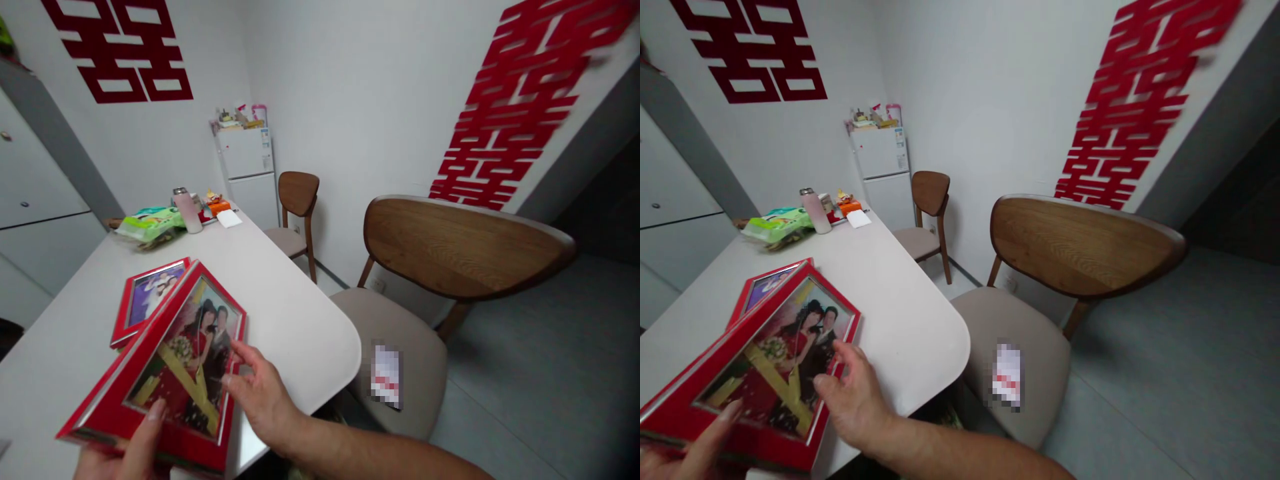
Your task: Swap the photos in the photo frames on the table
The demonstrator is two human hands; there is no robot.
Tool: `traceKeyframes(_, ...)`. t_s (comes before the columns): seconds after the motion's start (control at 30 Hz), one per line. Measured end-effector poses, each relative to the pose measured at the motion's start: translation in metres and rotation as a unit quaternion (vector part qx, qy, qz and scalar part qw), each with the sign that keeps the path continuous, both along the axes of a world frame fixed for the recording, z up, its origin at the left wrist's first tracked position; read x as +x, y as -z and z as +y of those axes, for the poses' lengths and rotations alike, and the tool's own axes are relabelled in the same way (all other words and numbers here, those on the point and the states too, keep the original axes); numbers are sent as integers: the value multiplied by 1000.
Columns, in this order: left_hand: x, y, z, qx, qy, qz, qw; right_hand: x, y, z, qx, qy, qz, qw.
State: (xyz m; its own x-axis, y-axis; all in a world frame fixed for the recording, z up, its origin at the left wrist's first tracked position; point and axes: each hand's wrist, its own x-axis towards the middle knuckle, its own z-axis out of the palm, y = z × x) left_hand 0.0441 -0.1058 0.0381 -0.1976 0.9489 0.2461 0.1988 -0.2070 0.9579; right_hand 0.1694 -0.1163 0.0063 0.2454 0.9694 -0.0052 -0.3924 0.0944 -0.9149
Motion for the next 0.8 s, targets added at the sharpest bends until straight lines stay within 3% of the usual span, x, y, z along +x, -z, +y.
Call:
traceKeyframes(0.07,14,-8,1,-32,7,-48,998,8,13,1,13,49,-1,999)
traceKeyframes(0.17,35,-15,0,-33,31,-36,998,22,14,3,9,92,19,996)
traceKeyframes(0.37,54,-6,9,-25,53,-29,998,49,5,14,-6,54,83,995)
traceKeyframes(0.47,52,1,22,-39,77,-2,996,74,9,30,-33,76,-53,995)
traceKeyframes(0.53,51,6,31,-64,100,22,993,96,10,45,-55,79,-222,970)
traceKeyframes(0.57,51,10,36,-79,113,37,990,107,9,53,-58,76,-262,960)
traceKeyframes(0.7,61,27,53,-93,165,111,976,142,5,83,-60,71,-347,933)
traceKeyframes(0.8,71,36,62,-90,173,224,955,156,6,101,-58,68,-407,909)
